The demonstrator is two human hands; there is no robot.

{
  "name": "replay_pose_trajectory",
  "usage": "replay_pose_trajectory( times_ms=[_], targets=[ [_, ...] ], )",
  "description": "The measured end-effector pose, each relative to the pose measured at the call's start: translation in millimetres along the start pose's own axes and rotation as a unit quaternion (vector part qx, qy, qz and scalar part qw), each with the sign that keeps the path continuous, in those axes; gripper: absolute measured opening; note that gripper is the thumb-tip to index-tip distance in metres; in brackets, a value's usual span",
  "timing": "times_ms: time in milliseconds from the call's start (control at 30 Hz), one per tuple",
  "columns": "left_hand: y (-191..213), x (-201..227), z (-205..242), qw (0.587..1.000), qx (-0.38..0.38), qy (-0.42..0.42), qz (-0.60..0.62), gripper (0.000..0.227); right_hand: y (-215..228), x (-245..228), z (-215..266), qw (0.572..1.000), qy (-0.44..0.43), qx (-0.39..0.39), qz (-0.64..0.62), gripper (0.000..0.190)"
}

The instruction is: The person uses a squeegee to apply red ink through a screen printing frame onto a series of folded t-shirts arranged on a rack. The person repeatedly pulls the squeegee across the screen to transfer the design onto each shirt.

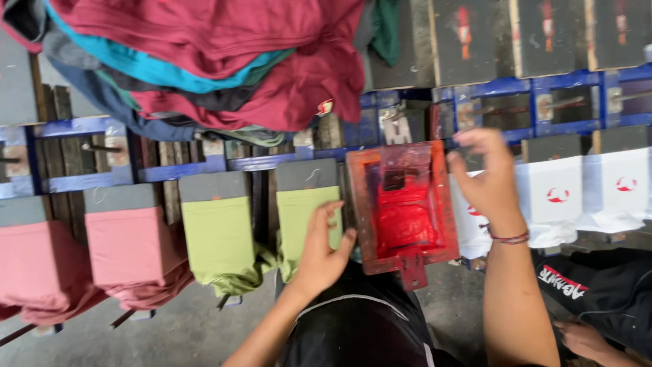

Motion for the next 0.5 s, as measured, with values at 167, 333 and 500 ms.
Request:
replay_pose_trajectory(
  times_ms=[167,333,500],
  targets=[
    [-67,-31,14,0.931,-0.067,0.355,0.06,0.097,-37,17,-12,0.935,0.033,-0.324,0.141,0.08],
    [-89,-29,19,0.943,-0.022,0.329,0.052,0.104,-54,28,-29,0.894,0.049,-0.387,0.22,0.076],
    [-97,-30,23,0.945,0.016,0.323,0.04,0.103,-45,30,2,0.873,0.055,-0.432,0.218,0.046]
  ],
)
Point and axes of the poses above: each hand's wrist, its own z-axis away from the middle knuckle, its own y-axis out of the back of the hand, x = y × z, the point moved 2 cm from there along -z, towards the middle knuckle, and after that the axes turned 8 degrees about z, right-handed, at the moved point
